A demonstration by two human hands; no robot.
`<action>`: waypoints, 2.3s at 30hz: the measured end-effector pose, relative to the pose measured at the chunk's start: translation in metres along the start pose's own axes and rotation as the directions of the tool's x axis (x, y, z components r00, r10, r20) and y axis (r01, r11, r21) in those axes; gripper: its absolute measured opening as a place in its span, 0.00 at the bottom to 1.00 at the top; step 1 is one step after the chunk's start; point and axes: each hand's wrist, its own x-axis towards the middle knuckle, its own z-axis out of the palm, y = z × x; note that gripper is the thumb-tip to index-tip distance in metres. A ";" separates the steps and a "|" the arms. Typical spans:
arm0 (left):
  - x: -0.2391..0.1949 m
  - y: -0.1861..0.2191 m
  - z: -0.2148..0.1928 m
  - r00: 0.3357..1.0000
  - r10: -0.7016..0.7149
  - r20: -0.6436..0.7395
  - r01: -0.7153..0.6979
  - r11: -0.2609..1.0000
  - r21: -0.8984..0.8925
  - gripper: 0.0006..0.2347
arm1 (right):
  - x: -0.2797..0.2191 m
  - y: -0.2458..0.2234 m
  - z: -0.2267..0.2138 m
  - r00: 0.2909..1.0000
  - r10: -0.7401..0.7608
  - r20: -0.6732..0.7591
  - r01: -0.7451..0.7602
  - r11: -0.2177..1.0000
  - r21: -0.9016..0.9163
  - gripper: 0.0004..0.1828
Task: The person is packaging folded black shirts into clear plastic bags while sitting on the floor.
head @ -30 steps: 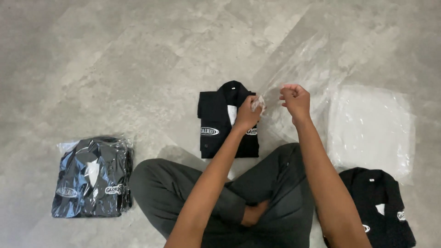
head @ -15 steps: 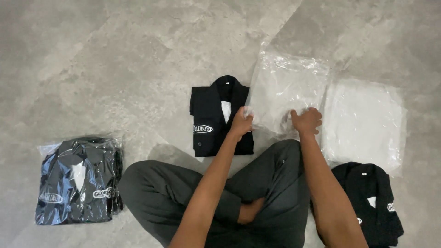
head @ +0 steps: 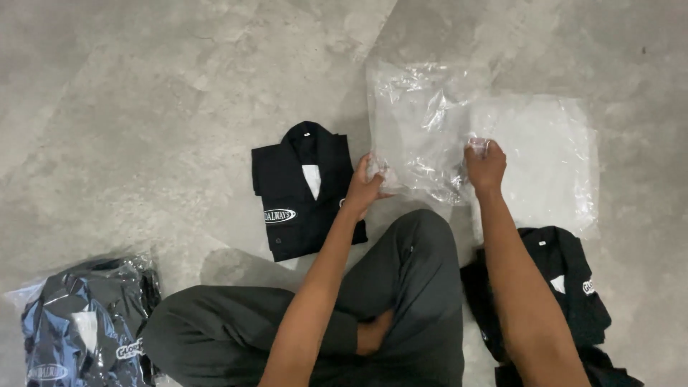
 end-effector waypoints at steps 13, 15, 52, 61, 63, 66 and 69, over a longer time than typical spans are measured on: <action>0.078 -0.078 0.145 0.978 -0.074 0.197 0.010 0.950 0.311 0.25 | 0.032 0.067 -0.163 0.982 0.175 -0.067 -0.153 0.955 0.254 0.25; 0.087 -0.085 0.165 0.928 -0.080 0.364 -0.160 0.797 0.583 0.21 | 0.037 0.096 -0.169 0.945 0.302 -0.128 -0.291 0.951 0.101 0.17; 0.068 0.035 -0.038 0.959 0.254 -0.126 -0.186 0.900 0.395 0.11 | -0.006 0.079 -0.052 0.951 0.082 0.298 -0.031 0.985 -0.172 0.26; 0.068 0.048 -0.110 0.939 0.305 -0.159 -0.212 0.877 0.432 0.11 | 0.001 0.116 -0.039 0.938 0.159 0.308 0.039 0.834 -0.550 0.43; 0.083 0.047 -0.142 0.916 0.366 -0.161 -0.233 0.817 0.528 0.09 | 0.002 0.118 -0.040 0.940 0.160 0.302 0.039 0.827 -0.561 0.44; 0.073 0.068 -0.170 0.917 0.379 -0.123 -0.228 0.753 0.618 0.07 | 0.016 0.151 -0.026 0.952 0.123 0.279 0.061 0.820 -0.569 0.45; 0.062 0.091 -0.184 0.926 0.371 -0.065 -0.236 0.707 0.667 0.06 | 0.024 0.177 -0.020 0.949 0.169 0.268 0.033 0.789 -0.614 0.53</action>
